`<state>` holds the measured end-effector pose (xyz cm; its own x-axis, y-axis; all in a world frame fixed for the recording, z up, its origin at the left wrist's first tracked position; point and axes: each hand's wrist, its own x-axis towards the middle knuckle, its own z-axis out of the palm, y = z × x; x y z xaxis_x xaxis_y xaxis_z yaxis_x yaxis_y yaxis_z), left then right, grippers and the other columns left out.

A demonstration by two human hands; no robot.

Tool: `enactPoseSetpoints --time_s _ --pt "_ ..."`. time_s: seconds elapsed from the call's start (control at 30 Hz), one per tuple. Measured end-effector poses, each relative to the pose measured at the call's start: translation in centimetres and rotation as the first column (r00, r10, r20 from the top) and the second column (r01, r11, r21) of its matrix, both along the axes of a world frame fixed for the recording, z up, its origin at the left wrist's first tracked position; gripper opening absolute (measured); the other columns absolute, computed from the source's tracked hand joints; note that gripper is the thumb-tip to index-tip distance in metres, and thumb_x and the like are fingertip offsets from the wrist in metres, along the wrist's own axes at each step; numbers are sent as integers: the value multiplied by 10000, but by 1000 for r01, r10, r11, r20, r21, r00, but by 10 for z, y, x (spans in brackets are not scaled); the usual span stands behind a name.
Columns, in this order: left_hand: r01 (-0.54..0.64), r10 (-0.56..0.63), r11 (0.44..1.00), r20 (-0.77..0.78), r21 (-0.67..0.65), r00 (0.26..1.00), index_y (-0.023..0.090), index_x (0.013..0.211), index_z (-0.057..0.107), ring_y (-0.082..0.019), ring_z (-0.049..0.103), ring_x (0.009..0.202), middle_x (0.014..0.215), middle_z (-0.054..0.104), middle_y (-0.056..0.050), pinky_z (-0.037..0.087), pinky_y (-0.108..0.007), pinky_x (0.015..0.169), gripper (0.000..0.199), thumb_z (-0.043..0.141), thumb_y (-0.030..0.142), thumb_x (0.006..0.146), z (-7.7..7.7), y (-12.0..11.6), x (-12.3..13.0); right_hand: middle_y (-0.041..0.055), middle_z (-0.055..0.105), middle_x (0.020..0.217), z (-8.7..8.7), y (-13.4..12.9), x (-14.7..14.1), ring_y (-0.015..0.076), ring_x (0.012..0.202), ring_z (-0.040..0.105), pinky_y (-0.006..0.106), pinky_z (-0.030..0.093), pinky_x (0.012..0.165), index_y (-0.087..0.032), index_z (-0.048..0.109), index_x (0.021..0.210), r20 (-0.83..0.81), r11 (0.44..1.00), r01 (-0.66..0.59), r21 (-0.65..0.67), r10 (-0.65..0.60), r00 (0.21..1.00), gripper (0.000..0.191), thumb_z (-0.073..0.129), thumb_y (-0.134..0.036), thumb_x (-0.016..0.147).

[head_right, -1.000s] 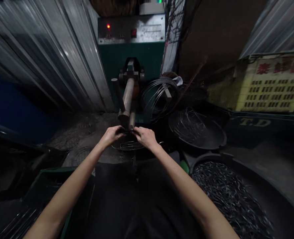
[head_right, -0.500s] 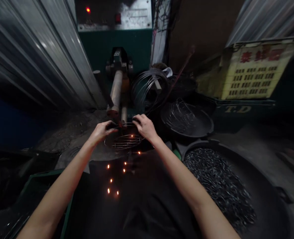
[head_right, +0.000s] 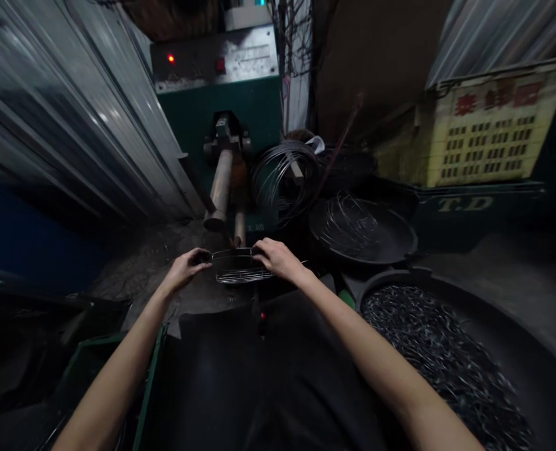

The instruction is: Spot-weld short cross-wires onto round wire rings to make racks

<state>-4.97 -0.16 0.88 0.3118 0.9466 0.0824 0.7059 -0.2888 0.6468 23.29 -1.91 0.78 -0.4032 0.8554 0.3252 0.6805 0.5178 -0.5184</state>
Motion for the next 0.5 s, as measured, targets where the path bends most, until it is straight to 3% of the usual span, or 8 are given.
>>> enactPoseSetpoints --time_s 0.07,0.17,0.27,0.37,0.43,0.5 --pt "-12 22 989 -65 148 998 193 1127 537 -198 581 970 1063 621 -70 460 -331 857 397 607 315 755 10 -9 7 63 597 899 1 0 -9 151 793 570 265 441 733 -168 586 982 41 1000 4 2 -4 999 152 521 -229 859" --pt "106 -41 945 -208 311 977 185 1234 464 -217 520 1069 1171 559 -101 423 -361 924 477 589 227 776 20 -17 30 71 602 909 11 -3 -18 163 805 576 273 444 731 -161 572 999 110 999 -39 6 38 993 165 536 -223 850" --pt "218 -119 936 -333 276 935 155 1120 542 -222 561 965 1020 625 -104 438 -358 881 340 592 205 787 16 -13 47 86 608 946 33 -9 -11 188 850 582 293 450 757 -153 546 1074 119 998 -44 47 38 992 262 570 -242 828" --pt "220 -123 946 -362 239 924 149 1015 578 -216 587 877 902 644 -94 455 -329 808 261 627 248 778 6 -7 50 96 595 1004 50 -15 12 202 889 575 312 447 792 -164 539 1127 16 973 167 158 -172 985 311 553 -285 841" --pt "223 -129 949 -369 224 920 160 1011 576 -204 592 850 887 644 -80 457 -308 776 269 638 269 773 2 -6 47 88 593 1010 49 -14 24 197 883 577 310 445 796 -184 578 1096 -7 957 249 151 -251 968 269 522 -294 858" --pt "225 -134 951 -376 212 917 169 1002 578 -198 592 845 886 642 -70 455 -298 765 257 632 283 778 2 -8 44 77 598 1022 36 -9 27 185 880 582 299 446 794 -206 619 1054 54 980 188 61 -191 980 237 489 -285 872"
